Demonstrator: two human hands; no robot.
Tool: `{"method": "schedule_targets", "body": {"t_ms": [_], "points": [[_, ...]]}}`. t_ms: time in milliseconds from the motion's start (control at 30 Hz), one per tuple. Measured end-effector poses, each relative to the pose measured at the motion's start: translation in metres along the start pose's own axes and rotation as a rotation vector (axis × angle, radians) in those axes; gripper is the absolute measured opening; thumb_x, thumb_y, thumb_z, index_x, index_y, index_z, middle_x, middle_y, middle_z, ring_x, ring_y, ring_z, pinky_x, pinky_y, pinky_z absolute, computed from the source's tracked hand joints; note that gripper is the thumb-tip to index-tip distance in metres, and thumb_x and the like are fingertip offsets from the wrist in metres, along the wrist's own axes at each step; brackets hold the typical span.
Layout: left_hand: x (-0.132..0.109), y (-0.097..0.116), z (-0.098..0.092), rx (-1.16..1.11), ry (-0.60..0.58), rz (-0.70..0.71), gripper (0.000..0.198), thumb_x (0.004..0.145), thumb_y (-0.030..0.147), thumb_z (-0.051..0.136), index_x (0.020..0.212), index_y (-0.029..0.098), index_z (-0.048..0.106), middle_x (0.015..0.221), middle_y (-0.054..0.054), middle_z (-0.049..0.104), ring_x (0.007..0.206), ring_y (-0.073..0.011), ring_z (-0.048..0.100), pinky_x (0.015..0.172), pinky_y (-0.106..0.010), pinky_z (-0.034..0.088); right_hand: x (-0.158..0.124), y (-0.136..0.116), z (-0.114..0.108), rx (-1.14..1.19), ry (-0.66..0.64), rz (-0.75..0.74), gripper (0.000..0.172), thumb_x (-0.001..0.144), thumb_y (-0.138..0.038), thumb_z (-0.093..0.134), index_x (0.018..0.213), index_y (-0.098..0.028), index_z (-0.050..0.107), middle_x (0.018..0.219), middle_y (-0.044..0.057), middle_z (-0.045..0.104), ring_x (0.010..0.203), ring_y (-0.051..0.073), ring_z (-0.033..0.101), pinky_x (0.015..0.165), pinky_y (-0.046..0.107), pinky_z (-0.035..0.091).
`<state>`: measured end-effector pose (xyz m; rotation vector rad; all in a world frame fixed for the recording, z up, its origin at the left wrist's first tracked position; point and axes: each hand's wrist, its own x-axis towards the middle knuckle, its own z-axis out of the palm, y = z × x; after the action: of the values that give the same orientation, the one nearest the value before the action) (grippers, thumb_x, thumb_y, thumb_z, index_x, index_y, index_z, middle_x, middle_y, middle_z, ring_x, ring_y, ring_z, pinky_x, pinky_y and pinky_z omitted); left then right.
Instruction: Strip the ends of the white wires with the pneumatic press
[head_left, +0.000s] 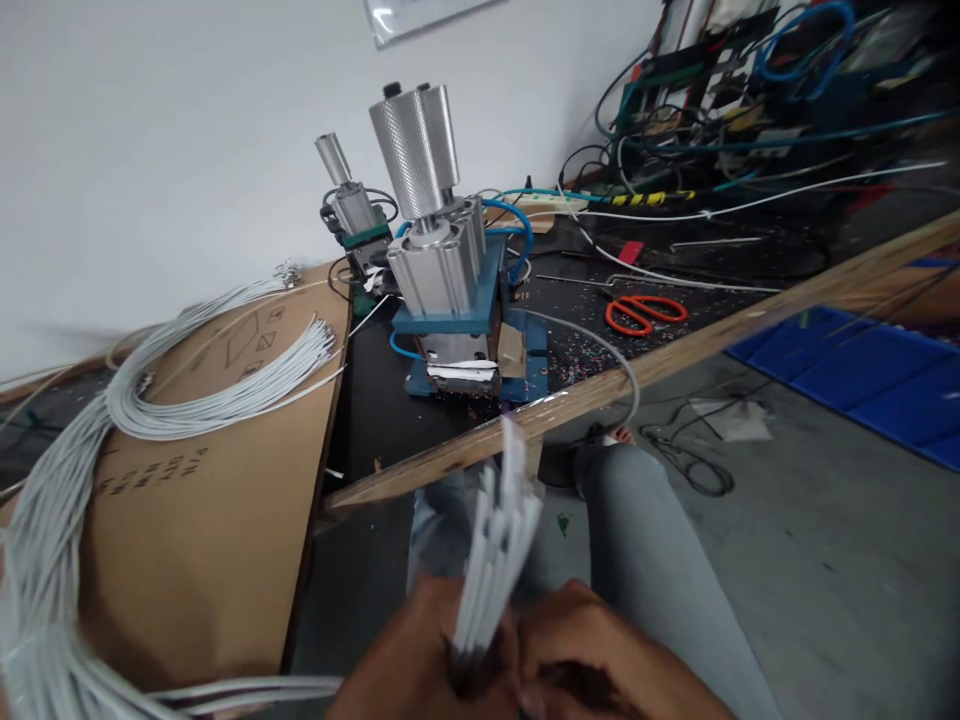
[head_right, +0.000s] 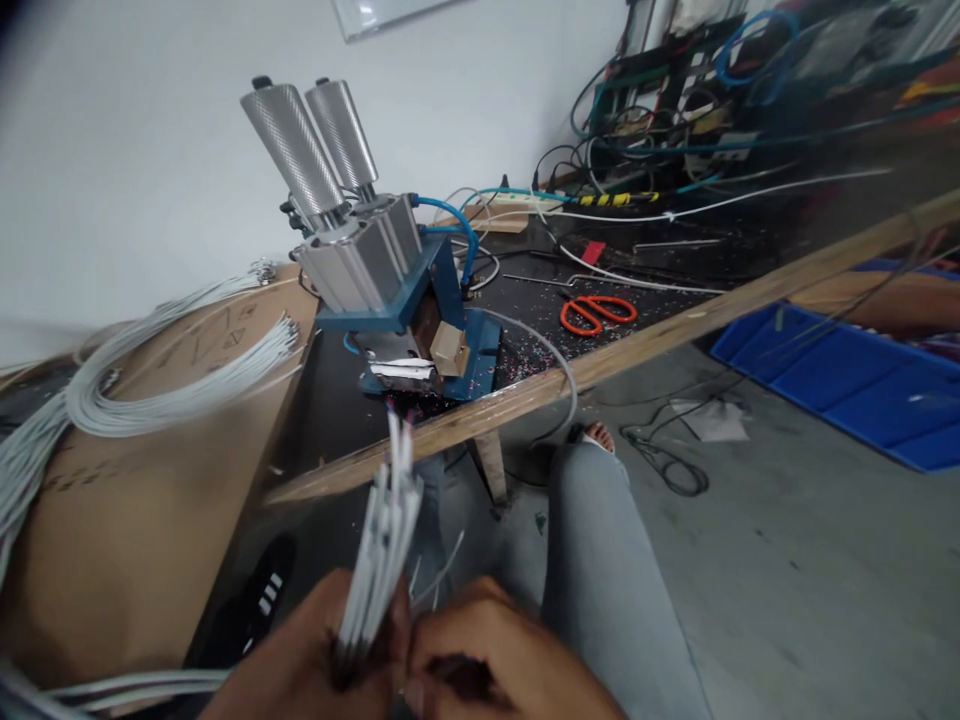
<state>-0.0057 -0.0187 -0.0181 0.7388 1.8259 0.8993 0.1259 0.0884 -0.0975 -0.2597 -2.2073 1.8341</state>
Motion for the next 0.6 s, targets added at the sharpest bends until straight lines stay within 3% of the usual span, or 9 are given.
{"method": "schedule_targets", "body": {"t_ms": [67, 100, 200, 267, 367, 433, 533, 600], "points": [[0.003, -0.001, -0.001, 0.047, -0.108, 0.030, 0.002, 0.061, 0.019, 0.054, 0.063, 0.021, 0.054, 0.059, 0.004, 0.046, 0.055, -0.0122, 0.038, 0.052, -0.025, 0.026, -0.002, 0.007, -0.004, 0.027, -0.082, 0.010, 0.023, 0.088, -0.039, 0.059, 0.082, -0.020, 0.070, 0.080, 0.004, 0.065, 0.074, 0.016, 0.064, 0.068, 0.025, 0.051], [0.005, -0.001, -0.001, 0.044, -0.071, 0.040, 0.002, 0.064, 0.021, 0.053, 0.063, 0.021, 0.052, 0.057, 0.005, 0.043, 0.054, -0.0121, 0.036, 0.052, -0.026, 0.025, -0.003, 0.010, -0.002, 0.016, -0.042, 0.047, 0.025, 0.090, -0.041, 0.058, 0.085, -0.020, 0.070, 0.081, 0.004, 0.065, 0.076, 0.017, 0.063, 0.070, 0.027, 0.052], [0.009, 0.000, 0.000, 0.011, 0.212, 0.061, 0.013, 0.076, 0.030, 0.053, 0.067, 0.021, 0.050, 0.056, 0.007, 0.036, 0.054, -0.0112, 0.030, 0.053, -0.026, 0.024, -0.003, 0.014, 0.010, -0.018, 0.262, 0.182, 0.032, 0.095, -0.048, 0.052, 0.088, -0.020, 0.069, 0.082, 0.004, 0.064, 0.076, 0.017, 0.062, 0.071, 0.026, 0.053], [0.008, 0.000, 0.001, 0.009, 0.190, 0.103, 0.012, 0.076, 0.027, 0.055, 0.067, 0.020, 0.050, 0.057, 0.007, 0.038, 0.055, -0.0112, 0.032, 0.054, -0.025, 0.025, -0.002, 0.013, 0.014, -0.004, 0.341, 0.138, 0.026, 0.094, -0.041, 0.054, 0.084, -0.021, 0.068, 0.078, 0.003, 0.064, 0.074, 0.015, 0.061, 0.069, 0.024, 0.052], [0.002, 0.000, 0.004, 0.072, 0.055, 0.111, 0.009, 0.065, 0.014, 0.053, 0.058, 0.020, 0.053, 0.055, 0.005, 0.045, 0.056, -0.0118, 0.040, 0.052, -0.024, 0.026, -0.003, 0.013, 0.006, 0.066, 0.085, -0.039, 0.014, 0.085, -0.026, 0.060, 0.074, -0.021, 0.067, 0.075, 0.001, 0.067, 0.070, 0.014, 0.063, 0.064, 0.021, 0.049], [0.000, -0.002, 0.007, 0.050, 0.147, 0.074, 0.009, 0.063, 0.013, 0.057, 0.057, 0.020, 0.057, 0.055, 0.005, 0.049, 0.055, -0.0117, 0.043, 0.051, -0.023, 0.027, -0.004, 0.015, 0.003, 0.133, 0.045, -0.028, 0.013, 0.083, -0.029, 0.064, 0.073, -0.021, 0.067, 0.077, 0.001, 0.068, 0.074, 0.015, 0.063, 0.066, 0.022, 0.048], [0.003, -0.008, 0.013, -0.180, 0.373, 0.039, 0.012, 0.068, 0.024, 0.074, 0.069, 0.019, 0.063, 0.056, 0.004, 0.056, 0.053, -0.0108, 0.046, 0.053, -0.021, 0.034, 0.000, 0.015, 0.018, 0.322, 0.332, 0.147, 0.031, 0.088, -0.046, 0.065, 0.073, -0.020, 0.067, 0.072, 0.000, 0.059, 0.070, 0.014, 0.055, 0.066, 0.023, 0.044], [0.007, -0.014, 0.015, -0.376, 0.391, 0.042, 0.028, 0.070, 0.038, 0.081, 0.072, 0.018, 0.062, 0.055, 0.003, 0.059, 0.051, -0.0108, 0.050, 0.053, -0.022, 0.040, 0.009, 0.007, 0.038, 0.609, 0.403, 0.186, 0.049, 0.087, -0.062, 0.063, 0.065, -0.017, 0.060, 0.058, -0.004, 0.044, 0.056, 0.010, 0.040, 0.056, 0.022, 0.034]]}}
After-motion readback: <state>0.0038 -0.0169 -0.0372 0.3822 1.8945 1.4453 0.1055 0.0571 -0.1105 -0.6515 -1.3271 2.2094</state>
